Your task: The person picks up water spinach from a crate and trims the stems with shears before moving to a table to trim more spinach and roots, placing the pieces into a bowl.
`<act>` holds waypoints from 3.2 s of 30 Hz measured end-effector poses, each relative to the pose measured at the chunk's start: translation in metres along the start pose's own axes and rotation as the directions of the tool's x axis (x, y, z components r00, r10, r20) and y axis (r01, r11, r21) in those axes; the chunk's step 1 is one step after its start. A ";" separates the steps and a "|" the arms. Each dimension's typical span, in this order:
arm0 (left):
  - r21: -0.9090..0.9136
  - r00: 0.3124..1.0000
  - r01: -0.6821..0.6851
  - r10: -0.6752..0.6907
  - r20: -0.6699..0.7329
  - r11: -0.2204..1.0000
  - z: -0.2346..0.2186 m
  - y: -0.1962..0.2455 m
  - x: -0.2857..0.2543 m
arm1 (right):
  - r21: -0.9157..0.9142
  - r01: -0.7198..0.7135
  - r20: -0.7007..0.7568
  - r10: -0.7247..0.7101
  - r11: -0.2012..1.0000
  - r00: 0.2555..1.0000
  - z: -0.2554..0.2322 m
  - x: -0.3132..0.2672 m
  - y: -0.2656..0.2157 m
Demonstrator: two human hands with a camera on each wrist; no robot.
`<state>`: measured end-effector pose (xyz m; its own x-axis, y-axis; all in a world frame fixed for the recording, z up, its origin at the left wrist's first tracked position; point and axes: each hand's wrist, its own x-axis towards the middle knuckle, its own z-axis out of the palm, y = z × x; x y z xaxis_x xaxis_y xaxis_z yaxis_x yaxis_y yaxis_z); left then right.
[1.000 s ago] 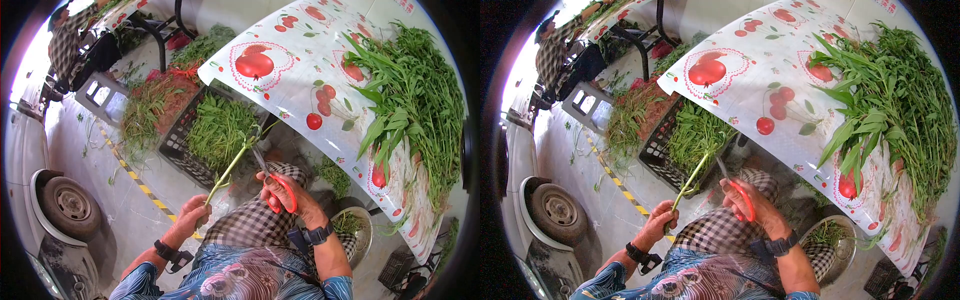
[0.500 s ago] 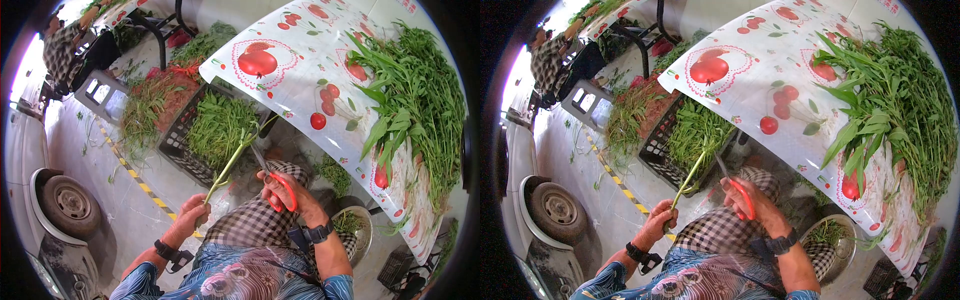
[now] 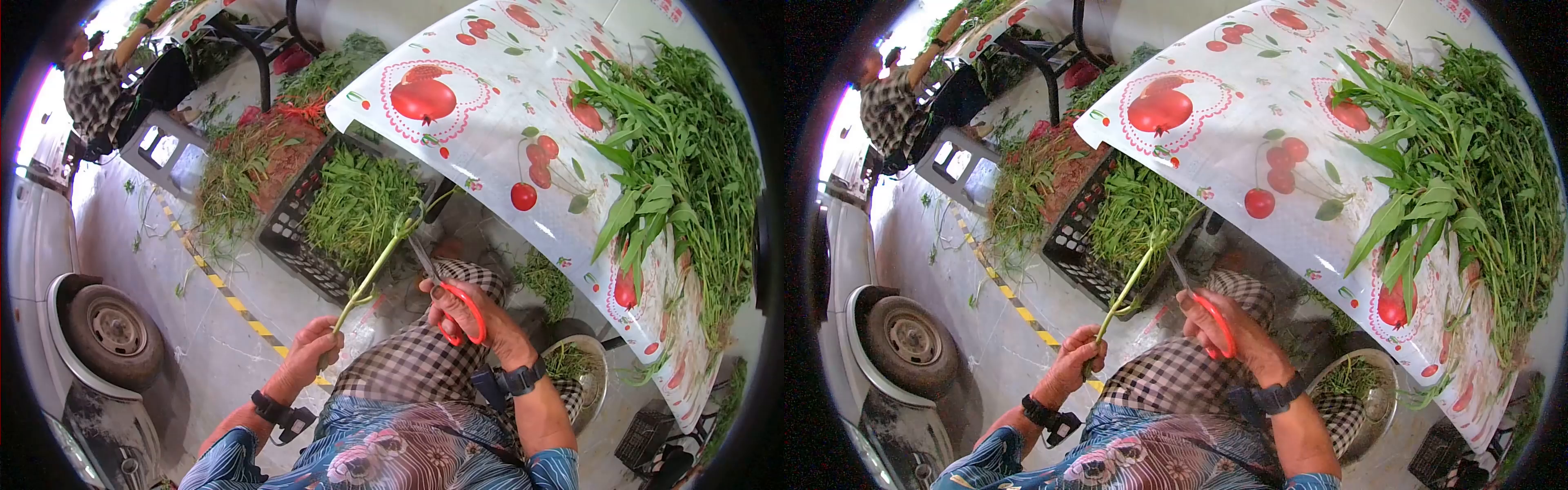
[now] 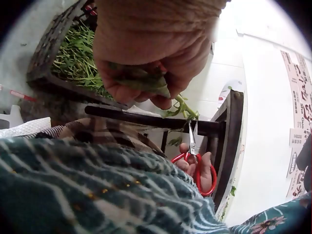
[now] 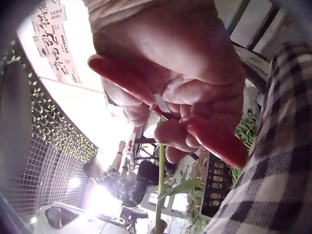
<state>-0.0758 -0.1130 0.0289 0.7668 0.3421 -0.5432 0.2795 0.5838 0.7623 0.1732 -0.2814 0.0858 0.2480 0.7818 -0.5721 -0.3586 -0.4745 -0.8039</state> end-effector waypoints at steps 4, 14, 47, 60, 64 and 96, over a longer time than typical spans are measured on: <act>0.042 1.000 0.016 -0.015 -0.009 0.999 -0.003 0.002 -0.003 | -0.048 -0.042 0.007 0.042 0.998 0.999 0.001 0.006 -0.004; 0.042 0.999 0.042 -0.041 -0.034 0.998 -0.013 0.001 -0.008 | -0.196 0.019 -0.030 -0.025 0.980 0.999 0.009 0.013 -0.012; 0.514 0.900 -0.229 0.381 -0.210 0.827 -0.073 -0.018 0.198 | 0.025 -0.119 -0.380 0.120 0.993 0.917 -0.032 -0.092 0.028; 0.434 0.982 0.108 -0.029 -0.186 0.894 -0.096 -0.052 0.187 | -0.014 -0.140 -0.339 0.127 0.990 0.932 -0.038 -0.103 0.048; 0.454 0.993 0.051 0.005 -0.120 0.890 -0.067 -0.033 0.162 | -0.073 -0.106 -0.278 0.082 0.992 0.957 -0.035 -0.116 0.043; 0.259 0.371 -0.917 0.413 0.831 0.302 0.388 0.110 0.080 | -0.498 -0.269 -0.801 -0.556 0.825 -0.222 -0.155 -0.392 0.014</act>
<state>0.2404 -0.3069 0.2058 0.8807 -0.2438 0.4061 -0.4690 -0.3282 0.8200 0.2103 -0.6573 0.2736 0.8653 -0.2339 0.4434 0.0855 -0.8028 -0.5901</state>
